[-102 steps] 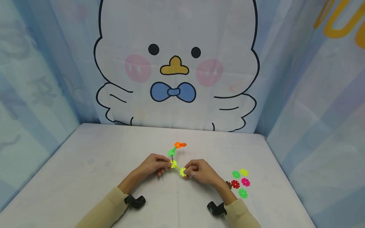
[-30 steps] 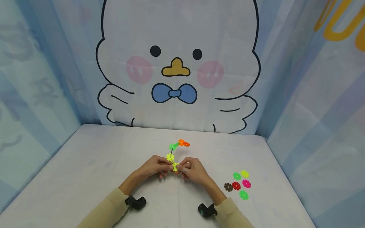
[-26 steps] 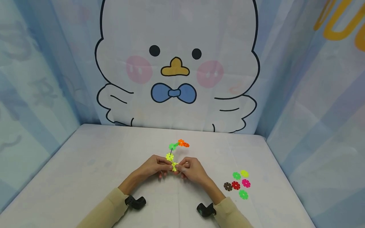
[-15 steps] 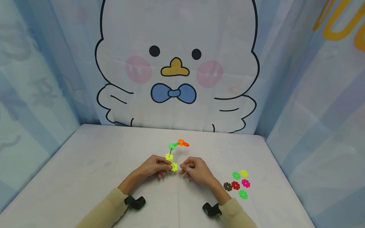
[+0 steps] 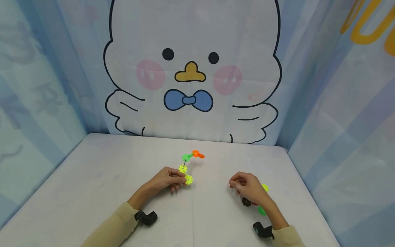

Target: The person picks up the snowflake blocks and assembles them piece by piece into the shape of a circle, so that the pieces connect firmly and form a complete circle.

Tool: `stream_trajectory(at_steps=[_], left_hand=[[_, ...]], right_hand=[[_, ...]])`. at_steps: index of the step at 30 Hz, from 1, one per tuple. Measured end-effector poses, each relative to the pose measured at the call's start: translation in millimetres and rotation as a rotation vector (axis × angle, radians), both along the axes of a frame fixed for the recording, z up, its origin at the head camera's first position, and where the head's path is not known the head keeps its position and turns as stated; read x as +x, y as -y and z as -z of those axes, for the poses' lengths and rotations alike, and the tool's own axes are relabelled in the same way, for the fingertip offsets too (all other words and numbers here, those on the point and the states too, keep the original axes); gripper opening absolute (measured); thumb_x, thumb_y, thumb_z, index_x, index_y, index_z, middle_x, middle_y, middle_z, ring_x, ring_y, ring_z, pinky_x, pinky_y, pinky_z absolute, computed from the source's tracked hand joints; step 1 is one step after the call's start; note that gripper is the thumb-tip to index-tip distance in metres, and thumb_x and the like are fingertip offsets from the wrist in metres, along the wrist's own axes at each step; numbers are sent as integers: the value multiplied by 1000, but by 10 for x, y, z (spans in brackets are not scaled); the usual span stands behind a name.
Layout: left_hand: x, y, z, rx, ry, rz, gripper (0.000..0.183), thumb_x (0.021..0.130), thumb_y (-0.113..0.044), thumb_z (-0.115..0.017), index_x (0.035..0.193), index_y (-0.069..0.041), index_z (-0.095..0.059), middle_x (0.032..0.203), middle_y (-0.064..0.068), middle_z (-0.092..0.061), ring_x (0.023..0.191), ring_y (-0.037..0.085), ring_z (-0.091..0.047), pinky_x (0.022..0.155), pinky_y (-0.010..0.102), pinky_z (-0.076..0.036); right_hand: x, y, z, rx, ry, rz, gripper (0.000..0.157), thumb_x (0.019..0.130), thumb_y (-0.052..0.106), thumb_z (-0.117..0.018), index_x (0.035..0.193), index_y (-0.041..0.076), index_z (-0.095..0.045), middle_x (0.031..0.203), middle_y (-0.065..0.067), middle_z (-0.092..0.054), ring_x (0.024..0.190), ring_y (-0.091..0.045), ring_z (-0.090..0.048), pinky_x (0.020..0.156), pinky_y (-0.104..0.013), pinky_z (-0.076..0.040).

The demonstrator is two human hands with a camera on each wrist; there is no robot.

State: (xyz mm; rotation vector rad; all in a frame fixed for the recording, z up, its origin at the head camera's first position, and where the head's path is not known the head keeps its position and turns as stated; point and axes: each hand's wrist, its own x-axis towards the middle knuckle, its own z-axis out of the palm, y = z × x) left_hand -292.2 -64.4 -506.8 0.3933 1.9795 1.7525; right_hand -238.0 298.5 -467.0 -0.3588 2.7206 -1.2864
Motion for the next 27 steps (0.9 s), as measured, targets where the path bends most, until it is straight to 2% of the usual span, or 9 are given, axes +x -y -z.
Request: stream_trajectory(at_steps=[3, 6, 14, 18, 27], left_hand=[[-1, 2, -3, 0, 3, -2, 27, 95, -13, -78, 114, 6, -76, 91, 8, -81, 62, 7, -61, 56, 20, -52], [0, -1, -5, -2, 5, 0, 27, 95, -13, -78, 114, 6, -75, 92, 9, -81, 63, 7, -61, 56, 20, -52], [5, -5, -27, -14, 6, -3, 26, 96, -14, -78, 114, 4, -76, 92, 7, -81, 63, 7, -61, 57, 20, -52], [1, 1, -25, -13, 10, 1, 26, 96, -14, -78, 114, 4, -76, 91, 6, -81, 63, 7, -61, 58, 20, -52], [-4, 9, -12, -8, 1, 6, 27, 96, -14, -78, 115, 5, -76, 94, 10, -82, 62, 7, -61, 57, 20, -52]], right_hand=[[74, -181, -16, 83, -19, 6, 19, 100, 25, -74, 107, 7, -75, 96, -5, -76, 72, -8, -64, 63, -24, -54], [144, -333, -19, 151, -17, -4, 18, 99, 27, -76, 105, 10, -77, 95, -2, -75, 70, -5, -61, 61, -24, -51], [267, -573, 2, 95, 119, -96, 28, 91, 24, -84, 107, 2, -76, 86, -1, -67, 67, -3, -62, 60, -22, -50], [287, -612, 32, 107, 124, -111, 30, 87, 25, -89, 104, 4, -75, 84, -1, -63, 67, -1, -58, 60, -22, -47], [274, -605, 37, 120, 109, -106, 34, 86, 25, -89, 106, 3, -74, 84, -2, -61, 67, -2, -57, 60, -23, -47]])
